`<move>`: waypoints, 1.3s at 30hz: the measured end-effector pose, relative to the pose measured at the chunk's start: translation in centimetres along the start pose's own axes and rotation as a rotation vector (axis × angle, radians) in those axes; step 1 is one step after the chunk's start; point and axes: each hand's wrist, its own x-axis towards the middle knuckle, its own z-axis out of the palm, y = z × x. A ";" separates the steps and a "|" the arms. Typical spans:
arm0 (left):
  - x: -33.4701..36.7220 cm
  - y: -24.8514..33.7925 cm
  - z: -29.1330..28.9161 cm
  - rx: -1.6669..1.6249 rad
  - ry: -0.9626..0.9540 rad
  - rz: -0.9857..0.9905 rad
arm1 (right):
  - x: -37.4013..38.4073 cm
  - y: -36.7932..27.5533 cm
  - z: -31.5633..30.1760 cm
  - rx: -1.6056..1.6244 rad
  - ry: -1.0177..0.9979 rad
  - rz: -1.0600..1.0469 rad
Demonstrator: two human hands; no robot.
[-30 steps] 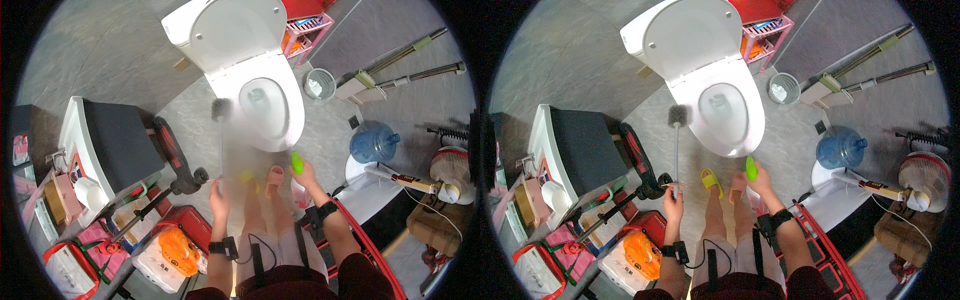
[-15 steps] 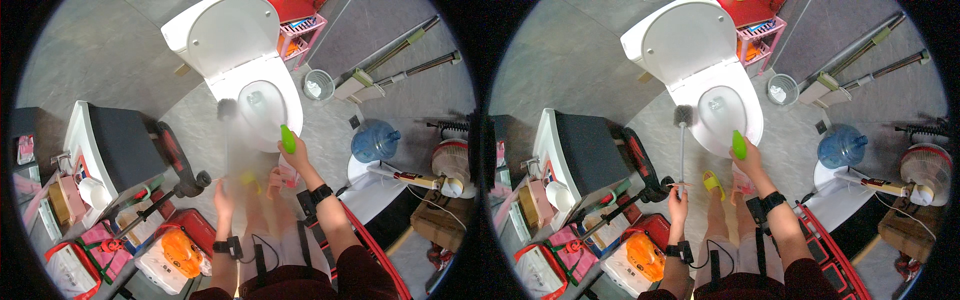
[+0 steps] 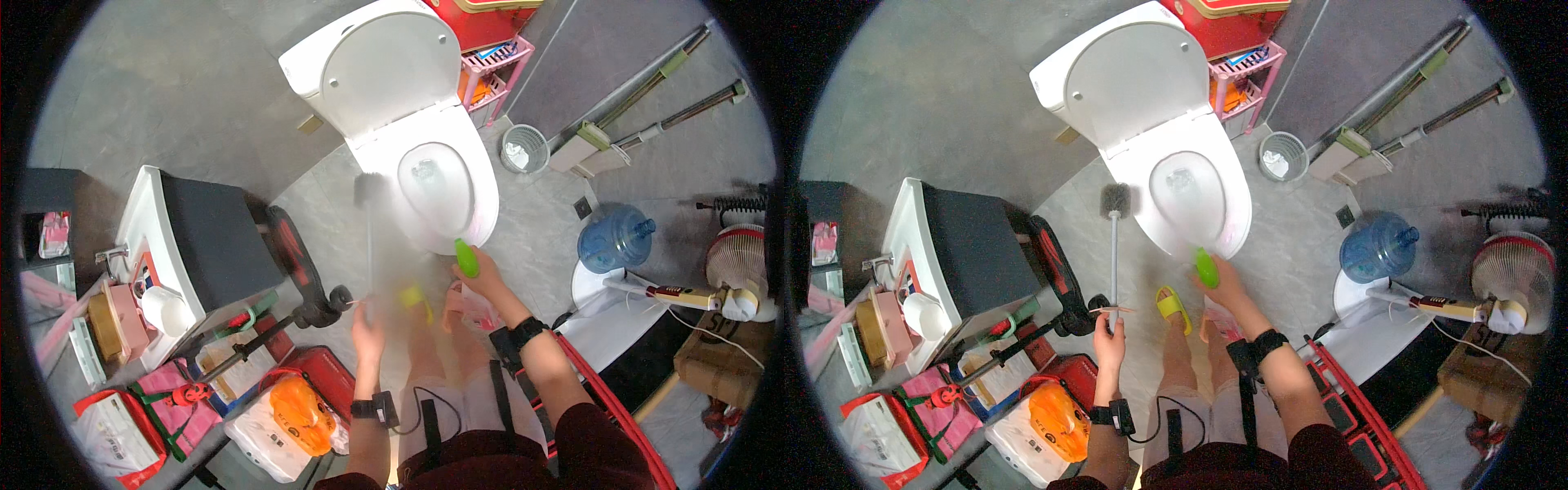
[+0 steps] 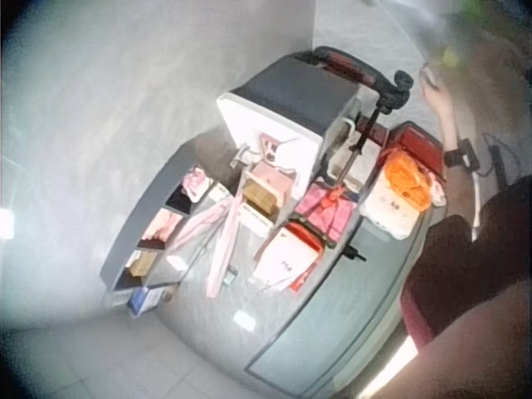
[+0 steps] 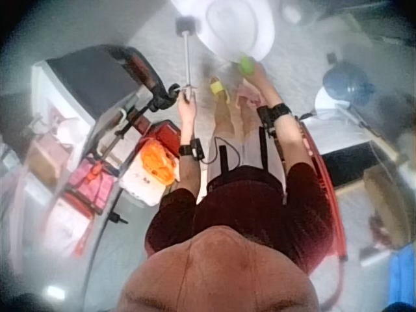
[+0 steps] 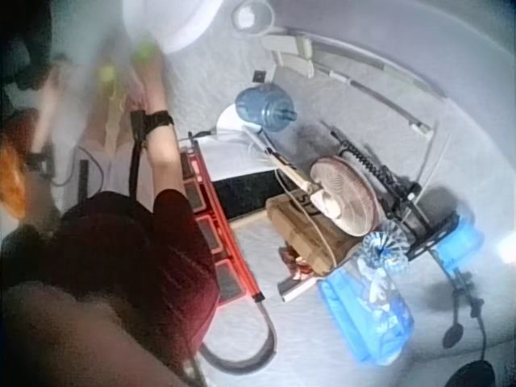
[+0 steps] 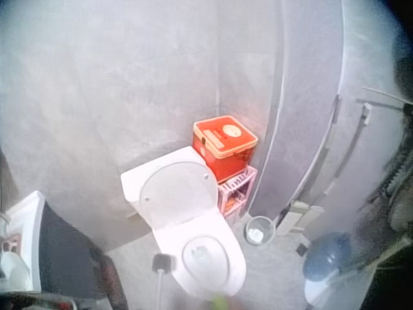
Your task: Cleaning the toilet bowl using a brush and spray cleaner.
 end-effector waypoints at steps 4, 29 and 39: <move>-0.3 0.5 -2.8 0.259 0.046 0.114 | -1.8 3.5 -0.8 0.038 0.083 -0.161; -2.0 0.0 -3.9 0.043 -0.156 0.292 | -7.0 -1.0 11.0 0.227 0.171 -0.016; -2.3 6.6 -10.1 -0.090 -0.331 -0.040 | -9.9 -15.1 13.7 0.204 0.127 -0.181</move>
